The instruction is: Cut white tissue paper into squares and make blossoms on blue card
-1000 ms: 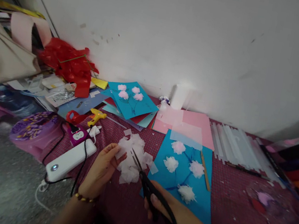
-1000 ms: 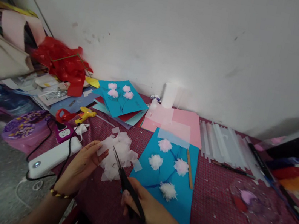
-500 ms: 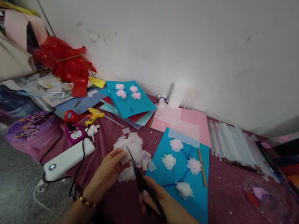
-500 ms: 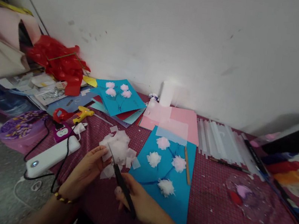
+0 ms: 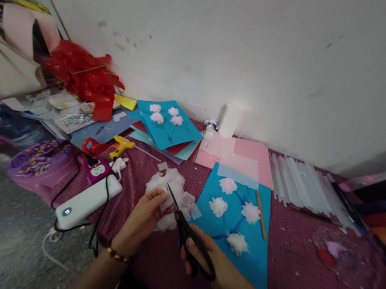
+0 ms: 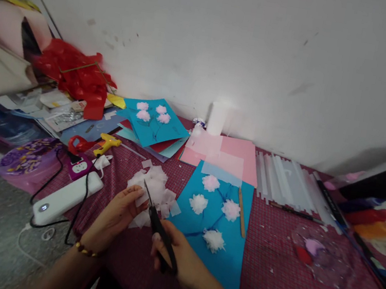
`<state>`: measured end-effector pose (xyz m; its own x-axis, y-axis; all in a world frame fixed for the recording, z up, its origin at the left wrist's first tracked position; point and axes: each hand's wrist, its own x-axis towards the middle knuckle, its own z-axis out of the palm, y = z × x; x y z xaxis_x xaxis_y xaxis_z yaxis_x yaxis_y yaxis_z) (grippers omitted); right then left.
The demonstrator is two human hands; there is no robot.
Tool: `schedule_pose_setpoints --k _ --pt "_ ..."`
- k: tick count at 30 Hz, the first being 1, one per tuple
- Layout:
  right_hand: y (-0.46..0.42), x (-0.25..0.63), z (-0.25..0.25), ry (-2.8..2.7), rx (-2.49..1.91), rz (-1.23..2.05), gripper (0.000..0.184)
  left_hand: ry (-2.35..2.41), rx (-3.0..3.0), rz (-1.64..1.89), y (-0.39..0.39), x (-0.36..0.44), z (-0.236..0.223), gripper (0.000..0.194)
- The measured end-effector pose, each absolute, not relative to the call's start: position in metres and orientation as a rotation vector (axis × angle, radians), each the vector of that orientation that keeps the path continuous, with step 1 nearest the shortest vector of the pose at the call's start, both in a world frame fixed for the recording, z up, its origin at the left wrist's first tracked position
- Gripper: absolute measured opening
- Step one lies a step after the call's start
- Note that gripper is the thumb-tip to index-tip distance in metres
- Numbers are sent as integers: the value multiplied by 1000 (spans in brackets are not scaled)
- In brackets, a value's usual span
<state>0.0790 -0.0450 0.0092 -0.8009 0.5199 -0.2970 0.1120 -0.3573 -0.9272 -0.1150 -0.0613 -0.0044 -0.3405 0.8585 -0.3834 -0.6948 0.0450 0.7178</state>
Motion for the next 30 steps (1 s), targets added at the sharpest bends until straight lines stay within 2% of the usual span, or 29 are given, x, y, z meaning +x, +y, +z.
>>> schedule_pose_setpoints --k 11,18,24,30 --pt "-42 77 7 -1597 -933 2212 53 999 223 1584 -60 -120 -1 22" --pt "-37 81 13 -1784 -726 2241 59 1077 240 1543 -71 -127 -5 24" --pt "-38 89 10 -1871 -762 2167 56 1103 263 1664 -66 -137 -3 26" --pt "-38 90 12 -1899 -742 2240 55 1125 342 1626 -63 -141 1 35"
